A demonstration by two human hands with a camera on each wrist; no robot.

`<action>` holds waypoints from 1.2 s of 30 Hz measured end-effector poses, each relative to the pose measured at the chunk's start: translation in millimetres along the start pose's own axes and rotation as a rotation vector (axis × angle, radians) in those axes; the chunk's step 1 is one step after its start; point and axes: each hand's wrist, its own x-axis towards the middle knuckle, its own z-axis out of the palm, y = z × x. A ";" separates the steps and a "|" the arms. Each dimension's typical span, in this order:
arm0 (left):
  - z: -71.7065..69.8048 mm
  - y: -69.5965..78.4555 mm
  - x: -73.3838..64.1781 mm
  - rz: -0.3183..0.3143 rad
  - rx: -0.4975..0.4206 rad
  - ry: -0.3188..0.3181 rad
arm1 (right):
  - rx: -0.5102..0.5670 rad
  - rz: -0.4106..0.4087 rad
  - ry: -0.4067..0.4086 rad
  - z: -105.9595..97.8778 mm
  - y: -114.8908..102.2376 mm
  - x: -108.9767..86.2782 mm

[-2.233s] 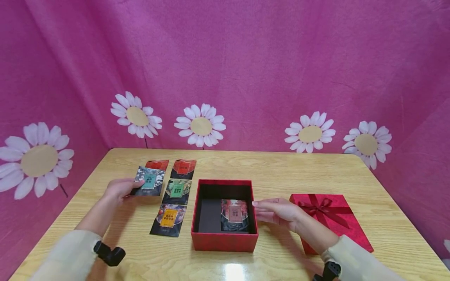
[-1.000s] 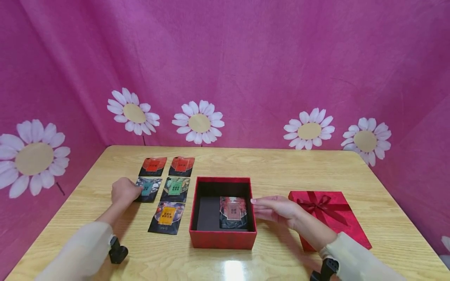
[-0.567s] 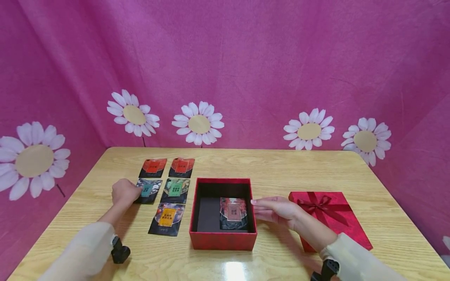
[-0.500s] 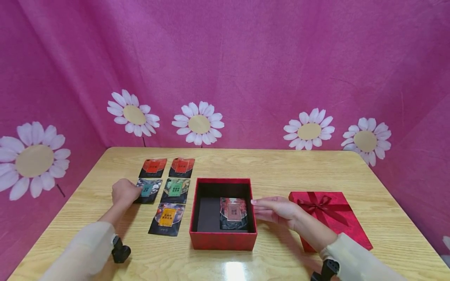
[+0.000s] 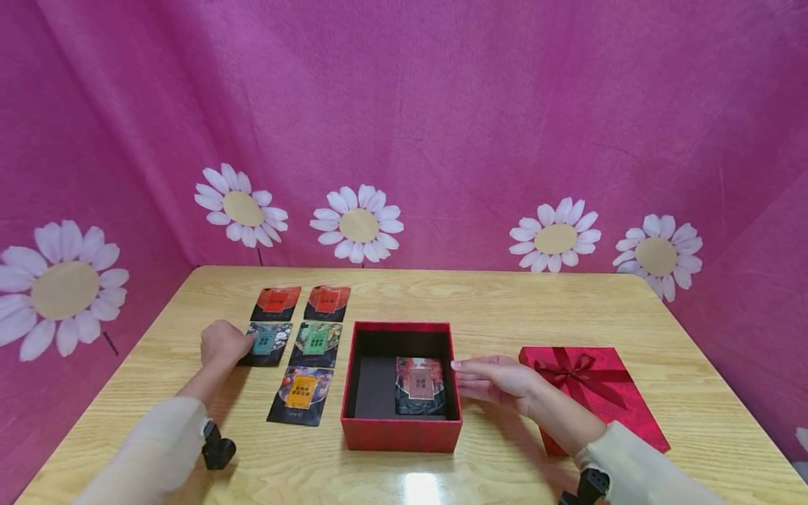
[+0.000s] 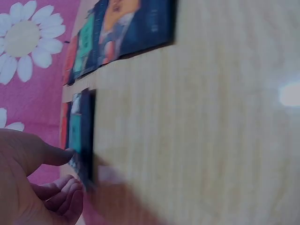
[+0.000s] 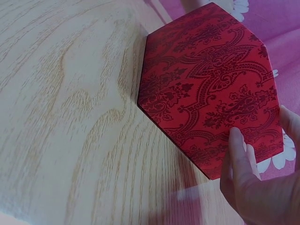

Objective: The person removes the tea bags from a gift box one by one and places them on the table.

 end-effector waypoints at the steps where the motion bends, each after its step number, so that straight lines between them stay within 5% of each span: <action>1: -1.5 0.4 0.9 0.007 -0.001 0.001 | 0.003 -0.002 -0.002 0.0 0.3 0.1; 8: -19.4 19.4 4.5 0.088 -0.074 -0.068 | 0.003 -0.017 -0.019 -1.2 1.8 -0.6; 17: -30.7 75.3 -19.0 0.191 -0.245 -0.190 | 0.008 -0.018 -0.022 -2.1 2.2 -1.3; 25: -23.9 115.2 -48.9 0.295 -0.331 -0.328 | 0.012 -0.011 -0.013 -0.5 2.0 -0.1; 36: -3.5 157.7 -88.9 0.334 -0.354 -0.448 | 0.002 0.048 0.031 0.0 -2.8 -1.5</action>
